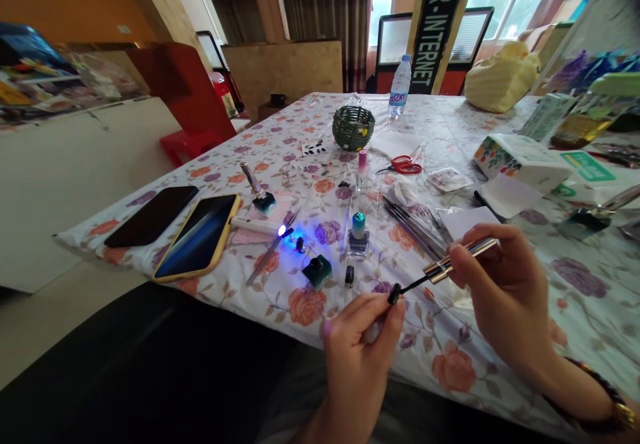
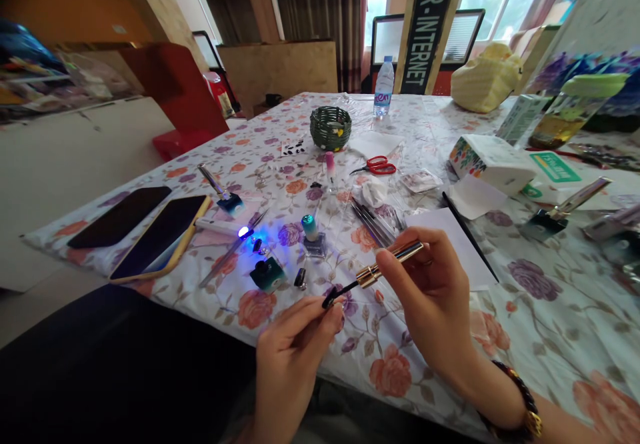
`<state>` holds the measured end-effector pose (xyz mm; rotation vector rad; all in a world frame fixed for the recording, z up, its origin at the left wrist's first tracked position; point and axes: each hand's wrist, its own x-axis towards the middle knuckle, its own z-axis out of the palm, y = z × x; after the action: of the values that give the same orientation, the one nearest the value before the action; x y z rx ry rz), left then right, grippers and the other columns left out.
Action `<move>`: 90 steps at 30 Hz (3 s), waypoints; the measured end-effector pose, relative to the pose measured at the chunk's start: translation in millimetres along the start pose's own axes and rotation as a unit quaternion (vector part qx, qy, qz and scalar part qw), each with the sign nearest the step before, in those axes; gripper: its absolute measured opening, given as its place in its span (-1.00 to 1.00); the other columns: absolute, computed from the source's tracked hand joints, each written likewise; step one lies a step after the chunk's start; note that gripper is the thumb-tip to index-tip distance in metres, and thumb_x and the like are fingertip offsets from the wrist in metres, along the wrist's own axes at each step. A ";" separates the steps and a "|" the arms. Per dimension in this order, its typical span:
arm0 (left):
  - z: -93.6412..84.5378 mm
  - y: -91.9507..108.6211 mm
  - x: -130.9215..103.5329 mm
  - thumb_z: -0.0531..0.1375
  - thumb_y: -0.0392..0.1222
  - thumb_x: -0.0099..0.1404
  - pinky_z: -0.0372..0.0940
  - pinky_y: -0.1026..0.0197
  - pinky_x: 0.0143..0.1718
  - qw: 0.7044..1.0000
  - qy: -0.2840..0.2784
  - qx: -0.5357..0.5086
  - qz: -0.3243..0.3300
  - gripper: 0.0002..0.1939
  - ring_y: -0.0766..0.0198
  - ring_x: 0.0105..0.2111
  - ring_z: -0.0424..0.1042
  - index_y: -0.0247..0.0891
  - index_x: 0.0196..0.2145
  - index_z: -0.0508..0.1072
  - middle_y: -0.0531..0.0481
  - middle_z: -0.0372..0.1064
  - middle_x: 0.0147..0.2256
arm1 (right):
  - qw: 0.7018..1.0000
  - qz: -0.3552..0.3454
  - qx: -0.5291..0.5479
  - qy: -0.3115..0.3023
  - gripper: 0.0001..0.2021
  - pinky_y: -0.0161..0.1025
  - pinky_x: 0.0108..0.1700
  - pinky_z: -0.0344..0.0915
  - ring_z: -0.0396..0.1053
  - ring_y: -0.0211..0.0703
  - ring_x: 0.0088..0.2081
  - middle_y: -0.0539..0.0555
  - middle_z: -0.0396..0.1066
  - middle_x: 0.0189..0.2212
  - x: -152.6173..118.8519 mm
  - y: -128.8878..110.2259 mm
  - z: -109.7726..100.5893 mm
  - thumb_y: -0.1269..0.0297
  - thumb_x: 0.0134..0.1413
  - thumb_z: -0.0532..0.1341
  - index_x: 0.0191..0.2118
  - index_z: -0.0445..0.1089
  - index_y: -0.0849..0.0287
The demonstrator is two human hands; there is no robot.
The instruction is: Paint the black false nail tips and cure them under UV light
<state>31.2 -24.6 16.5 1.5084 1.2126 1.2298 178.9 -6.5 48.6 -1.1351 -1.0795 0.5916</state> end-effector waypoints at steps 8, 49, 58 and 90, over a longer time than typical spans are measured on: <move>0.4 -1.3 0.5 0.18 -0.23 0.17 0.25 0.36 -0.40 1.000 0.004 -0.003 0.008 -0.89 0.37 -0.48 0.33 -0.26 -0.45 0.49 0.05 0.38 -0.48 | 0.999 0.019 -0.015 0.020 -0.81 -0.39 -0.63 0.05 0.15 -0.36 -0.60 -0.12 0.21 -0.61 1.5 2.6 -1.4 0.25 -0.10 0.29 -0.34 0.28 0.07; 9.5 -12.4 -3.8 0.19 -0.44 0.13 0.24 0.49 -0.17 0.954 0.087 0.177 0.225 -0.80 0.44 -0.31 0.40 -0.30 -0.26 0.48 0.02 0.41 -0.35 | 0.995 -0.073 0.000 -0.065 -0.87 -0.33 -0.59 0.09 0.15 -0.33 -0.55 -0.05 0.23 -0.52 10.7 9.1 -12.8 0.39 -0.09 0.28 -0.37 0.33 0.10; 9.4 -14.3 -4.2 0.19 -0.47 0.12 0.22 0.50 -0.15 0.950 0.082 0.180 0.240 -0.76 0.46 -0.30 0.39 -0.31 -0.24 0.47 0.03 0.40 -0.35 | 0.984 -0.122 -0.055 -0.114 -0.83 -0.38 -0.57 0.18 0.20 -0.35 -0.53 -0.07 0.26 -0.53 9.5 8.1 -13.8 0.48 -0.08 0.25 -0.34 0.31 0.10; 9.4 -15.7 -4.6 0.19 -0.45 0.13 0.26 0.47 -0.17 0.948 0.083 0.193 0.241 -0.77 0.44 -0.31 0.40 -0.26 -0.24 0.46 0.05 0.41 -0.35 | 0.989 -0.114 -0.066 -0.064 -0.85 -0.39 -0.60 0.16 0.18 -0.36 -0.56 -0.06 0.25 -0.53 8.9 5.0 -11.3 0.43 -0.09 0.27 -0.35 0.32 0.11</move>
<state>37.4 -26.2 -1.3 2.1155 1.2910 1.5204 193.3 -2.1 46.9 -1.0798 -1.3550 0.4207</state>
